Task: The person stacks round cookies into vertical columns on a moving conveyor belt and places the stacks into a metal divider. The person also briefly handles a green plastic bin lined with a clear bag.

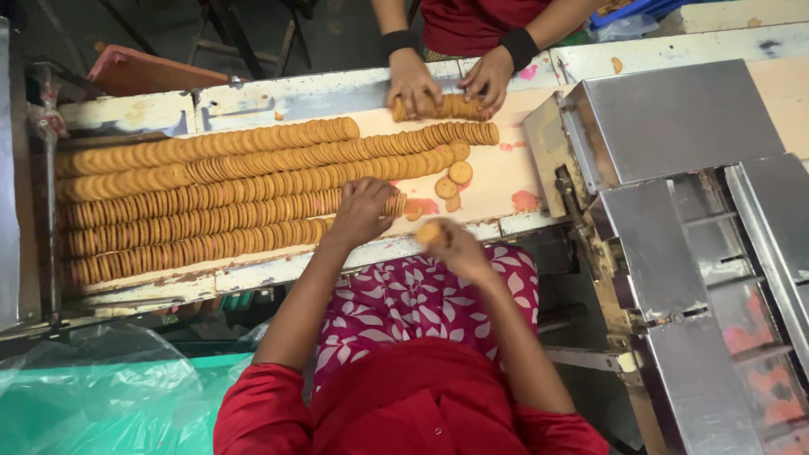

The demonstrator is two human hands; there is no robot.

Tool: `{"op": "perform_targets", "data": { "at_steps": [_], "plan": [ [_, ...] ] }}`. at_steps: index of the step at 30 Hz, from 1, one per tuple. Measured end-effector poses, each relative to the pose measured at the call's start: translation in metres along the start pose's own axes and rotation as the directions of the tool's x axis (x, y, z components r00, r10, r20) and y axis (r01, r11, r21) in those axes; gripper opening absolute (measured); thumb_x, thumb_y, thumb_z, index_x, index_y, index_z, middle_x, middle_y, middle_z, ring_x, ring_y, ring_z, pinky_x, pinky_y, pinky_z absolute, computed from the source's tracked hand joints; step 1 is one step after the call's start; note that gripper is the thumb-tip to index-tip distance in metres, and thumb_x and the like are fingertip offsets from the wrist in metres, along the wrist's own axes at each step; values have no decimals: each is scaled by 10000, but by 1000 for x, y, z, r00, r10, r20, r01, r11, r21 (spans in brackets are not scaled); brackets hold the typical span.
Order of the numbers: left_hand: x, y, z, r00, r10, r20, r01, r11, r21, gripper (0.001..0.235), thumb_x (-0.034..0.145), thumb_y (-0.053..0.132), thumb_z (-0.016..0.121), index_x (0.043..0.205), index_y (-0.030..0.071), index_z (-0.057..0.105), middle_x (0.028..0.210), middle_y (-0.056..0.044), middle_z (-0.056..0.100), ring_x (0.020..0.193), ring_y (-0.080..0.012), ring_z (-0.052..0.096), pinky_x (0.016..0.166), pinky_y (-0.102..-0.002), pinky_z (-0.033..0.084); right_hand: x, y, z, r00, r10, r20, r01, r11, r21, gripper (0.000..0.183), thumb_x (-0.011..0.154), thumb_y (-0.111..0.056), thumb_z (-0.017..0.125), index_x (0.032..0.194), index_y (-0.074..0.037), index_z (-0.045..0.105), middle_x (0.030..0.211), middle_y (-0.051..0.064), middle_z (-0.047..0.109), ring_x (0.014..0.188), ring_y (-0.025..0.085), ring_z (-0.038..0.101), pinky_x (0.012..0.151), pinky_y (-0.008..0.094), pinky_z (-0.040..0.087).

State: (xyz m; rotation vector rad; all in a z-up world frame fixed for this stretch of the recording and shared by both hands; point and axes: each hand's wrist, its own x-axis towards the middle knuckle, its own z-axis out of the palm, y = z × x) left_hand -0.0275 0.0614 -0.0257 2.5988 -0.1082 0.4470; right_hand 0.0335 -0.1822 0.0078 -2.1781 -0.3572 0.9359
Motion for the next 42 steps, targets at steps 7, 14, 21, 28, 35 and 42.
{"op": "perform_targets", "data": {
  "at_steps": [7, 14, 21, 28, 35, 42],
  "plan": [
    [2, 0, 2, 1000, 7, -13, -7, 999, 34, 563, 704, 214, 853, 1226, 117, 665, 1261, -52, 649, 1245, -256, 538, 1001, -472, 370, 20, -17, 31, 938, -304, 165, 234, 909, 344, 684, 818, -183, 808, 1419, -4, 534, 1394, 73, 602, 1136, 228, 669, 969, 341, 574],
    [4, 1, 3, 1000, 6, -21, -5, 1000, 21, 573, 718, 222, 850, 1243, 116, 644, 1267, -53, 641, 1238, -263, 538, 1008, -471, 367, 21, -8, 10, 980, -181, -88, 182, 983, 8, 605, 798, -199, 813, 1333, -12, 600, 1309, 135, 626, 1081, 255, 717, 927, 327, 575],
    [-7, 4, -32, 994, 28, -104, -25, 999, 34, 638, 701, 200, 849, 1297, 110, 638, 1296, -109, 650, 1237, -291, 554, 1039, -504, 349, 58, -25, 34, 882, -421, -210, 258, 806, -532, 471, 900, -200, 693, 1320, -16, 583, 1232, 193, 628, 1169, 386, 602, 955, 470, 531],
    [-38, -36, -36, 965, -261, 27, 243, 928, 281, 430, 739, 59, 744, 1166, 87, 710, 1137, -160, 653, 1072, -371, 591, 979, -540, 390, 55, -32, 46, 883, -443, -153, 261, 737, -624, 671, 819, -230, 730, 1426, -95, 478, 1385, 199, 502, 1248, 413, 490, 935, 556, 483],
    [-25, 6, 13, 986, -164, 42, 151, 963, 222, 692, 668, 161, 765, 1325, 17, 600, 1379, -255, 527, 1277, -475, 444, 977, -554, 414, 22, -8, 29, 810, -512, -285, 227, 723, -653, 662, 842, -268, 750, 1451, -196, 501, 1450, 171, 460, 1290, 420, 426, 899, 620, 467],
    [-20, 45, 12, 974, -218, 62, 195, 945, 261, 689, 740, 444, 813, 1361, 247, 590, 1370, -156, 529, 1295, -382, 449, 898, -556, 424, 24, -13, 55, 781, -498, -378, 35, 639, -769, 630, 809, -348, 801, 1385, -317, 546, 1418, 118, 471, 1327, 428, 423, 890, 642, 474]
  ]
}}
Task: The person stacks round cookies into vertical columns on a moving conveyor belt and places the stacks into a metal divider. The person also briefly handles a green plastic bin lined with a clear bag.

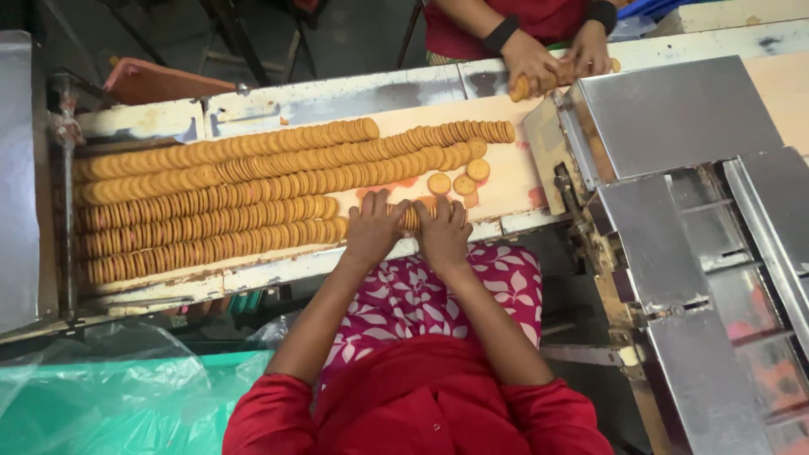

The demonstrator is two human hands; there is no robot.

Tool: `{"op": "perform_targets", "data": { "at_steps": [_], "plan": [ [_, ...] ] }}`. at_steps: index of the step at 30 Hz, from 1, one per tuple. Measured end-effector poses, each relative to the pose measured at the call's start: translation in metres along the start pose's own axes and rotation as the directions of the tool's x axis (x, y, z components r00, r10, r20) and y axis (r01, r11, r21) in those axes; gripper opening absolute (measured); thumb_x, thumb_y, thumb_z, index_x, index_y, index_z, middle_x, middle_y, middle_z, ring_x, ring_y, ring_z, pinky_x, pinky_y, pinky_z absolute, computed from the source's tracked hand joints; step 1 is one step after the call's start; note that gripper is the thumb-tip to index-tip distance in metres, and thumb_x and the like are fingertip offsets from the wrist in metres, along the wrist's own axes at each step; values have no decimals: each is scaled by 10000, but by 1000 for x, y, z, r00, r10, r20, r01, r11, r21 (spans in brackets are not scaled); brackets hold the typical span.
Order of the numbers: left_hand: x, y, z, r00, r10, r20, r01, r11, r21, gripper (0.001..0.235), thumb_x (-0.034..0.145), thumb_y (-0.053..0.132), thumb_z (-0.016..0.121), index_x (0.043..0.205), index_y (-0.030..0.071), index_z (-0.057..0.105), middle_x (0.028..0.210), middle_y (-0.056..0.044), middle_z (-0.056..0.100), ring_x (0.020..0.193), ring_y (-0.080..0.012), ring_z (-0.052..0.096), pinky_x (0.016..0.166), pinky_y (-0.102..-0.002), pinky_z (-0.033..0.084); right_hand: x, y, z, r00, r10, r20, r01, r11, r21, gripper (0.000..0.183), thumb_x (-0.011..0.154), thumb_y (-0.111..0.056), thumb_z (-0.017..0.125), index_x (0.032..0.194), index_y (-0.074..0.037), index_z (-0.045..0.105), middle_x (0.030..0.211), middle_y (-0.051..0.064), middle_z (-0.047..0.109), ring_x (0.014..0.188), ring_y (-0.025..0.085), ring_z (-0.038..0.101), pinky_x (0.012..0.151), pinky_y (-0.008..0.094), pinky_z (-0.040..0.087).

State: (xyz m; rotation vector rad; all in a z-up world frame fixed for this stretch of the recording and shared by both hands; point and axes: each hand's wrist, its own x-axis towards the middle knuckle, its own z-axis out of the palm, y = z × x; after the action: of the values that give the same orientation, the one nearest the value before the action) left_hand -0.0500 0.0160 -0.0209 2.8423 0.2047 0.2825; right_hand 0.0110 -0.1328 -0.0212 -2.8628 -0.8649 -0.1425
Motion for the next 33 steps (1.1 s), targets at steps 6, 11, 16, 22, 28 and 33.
{"op": "perform_targets", "data": {
  "at_steps": [6, 11, 16, 22, 28, 33],
  "plan": [
    [6, 1, -6, 999, 20, 31, -19, 999, -30, 614, 815, 431, 782, 1376, 257, 606, 1282, -87, 578, 1216, -339, 502, 891, -547, 444, 14, 45, -9, 971, -13, 238, -47, 969, 244, 664, 838, -339, 763, 1454, -270, 524, 1439, 156, 458, 1314, 414, 430, 972, 579, 461],
    [55, 62, -58, 980, 176, -90, -196, 924, -327, 607, 875, 497, 736, 1391, 208, 595, 1228, -138, 602, 1092, -382, 547, 849, -504, 510, 35, 156, -120, 975, -198, -98, 219, 810, 544, 699, 932, -390, 782, 1465, -57, 475, 1404, 234, 559, 1340, 412, 525, 1150, 483, 395],
    [114, 214, -90, 936, 352, 9, -325, 873, -364, 621, 848, 521, 718, 1392, 243, 603, 1150, -108, 637, 1091, -355, 603, 791, -513, 517, -37, 291, -265, 977, -1, -215, 71, 945, 320, 661, 870, -348, 815, 1427, -109, 552, 1378, 199, 566, 1263, 407, 529, 1090, 499, 428],
    [165, 399, -61, 883, 469, 30, -451, 862, -230, 600, 835, 586, 716, 1300, 212, 645, 1163, -122, 677, 1072, -358, 640, 823, -509, 545, -151, 379, -298, 960, 264, -96, -276, 950, -144, 674, 783, -195, 798, 1424, -237, 595, 1348, 167, 575, 1247, 395, 529, 1028, 505, 458],
    [186, 513, 10, 915, 366, 170, -335, 924, -185, 583, 858, 562, 708, 1263, 146, 654, 1305, -228, 606, 1204, -407, 581, 927, -476, 543, -196, 408, -278, 983, 110, 148, -123, 989, 82, 651, 758, -147, 739, 1388, -232, 595, 1366, 68, 595, 1346, 345, 494, 1110, 486, 399],
    [158, 513, 30, 878, 425, 221, -341, 879, -334, 763, 897, 552, 675, 1435, 50, 469, 1393, -296, 487, 1279, -475, 444, 1043, -527, 420, -207, 440, -285, 986, 168, 6, -165, 964, 209, 473, 917, -84, 657, 1377, -189, 620, 1426, 128, 613, 1343, 345, 528, 1121, 439, 426]
  ]
}}
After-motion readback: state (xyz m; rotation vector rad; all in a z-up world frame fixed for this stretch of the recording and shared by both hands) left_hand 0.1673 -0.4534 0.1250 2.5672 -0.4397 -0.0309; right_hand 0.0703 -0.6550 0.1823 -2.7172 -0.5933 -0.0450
